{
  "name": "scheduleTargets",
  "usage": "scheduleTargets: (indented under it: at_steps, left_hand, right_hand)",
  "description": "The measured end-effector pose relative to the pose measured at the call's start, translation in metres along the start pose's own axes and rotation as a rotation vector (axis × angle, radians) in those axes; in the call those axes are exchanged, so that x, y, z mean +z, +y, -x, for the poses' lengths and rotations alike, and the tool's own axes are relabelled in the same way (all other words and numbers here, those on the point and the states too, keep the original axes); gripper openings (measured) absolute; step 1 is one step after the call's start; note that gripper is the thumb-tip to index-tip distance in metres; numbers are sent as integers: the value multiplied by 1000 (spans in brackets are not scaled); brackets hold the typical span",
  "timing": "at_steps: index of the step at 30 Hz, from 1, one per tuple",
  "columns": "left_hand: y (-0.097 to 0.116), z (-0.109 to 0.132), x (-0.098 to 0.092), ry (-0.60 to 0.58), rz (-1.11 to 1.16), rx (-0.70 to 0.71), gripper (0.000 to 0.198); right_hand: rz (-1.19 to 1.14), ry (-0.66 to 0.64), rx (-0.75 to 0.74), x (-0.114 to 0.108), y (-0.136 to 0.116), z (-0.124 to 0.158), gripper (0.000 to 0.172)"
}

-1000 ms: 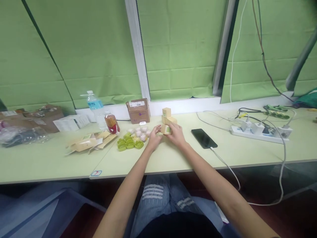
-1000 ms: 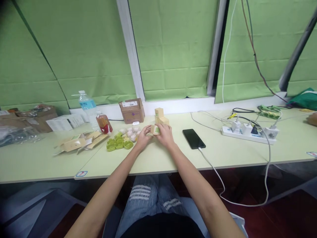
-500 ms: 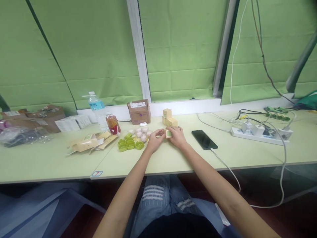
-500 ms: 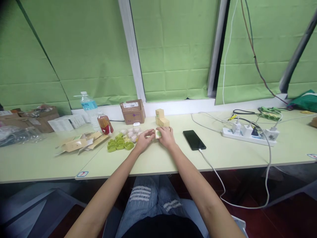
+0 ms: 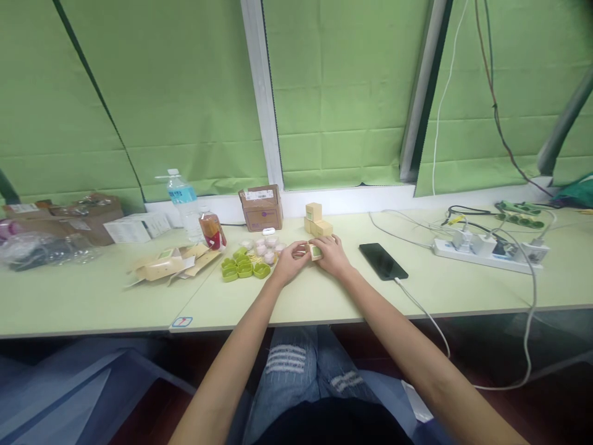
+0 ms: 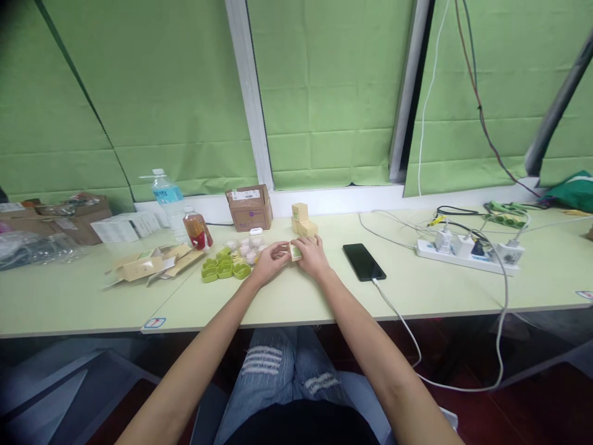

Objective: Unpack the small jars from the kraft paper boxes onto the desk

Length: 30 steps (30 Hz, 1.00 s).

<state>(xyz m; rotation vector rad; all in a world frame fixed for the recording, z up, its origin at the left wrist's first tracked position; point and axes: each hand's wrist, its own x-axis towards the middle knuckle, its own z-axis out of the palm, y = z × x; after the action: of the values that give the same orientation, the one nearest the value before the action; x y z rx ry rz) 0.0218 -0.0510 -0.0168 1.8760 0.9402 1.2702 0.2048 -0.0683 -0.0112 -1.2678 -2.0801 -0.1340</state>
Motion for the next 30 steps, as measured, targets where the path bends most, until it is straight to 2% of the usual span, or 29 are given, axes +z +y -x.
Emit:
scheduleTargets:
  at_steps: [8, 15, 30]
  left_hand:
    - [1, -2, 9, 46, 116, -68, 33]
    - [2, -2, 9, 45, 109, -84, 30]
    - [12, 0, 6, -4, 196, -122, 33]
  right_hand:
    - [37, 3, -35, 8, 1, -3, 44]
    - [10, -6, -42, 4, -1, -4, 37]
    - [-72, 21, -58, 10, 8, -6, 34]
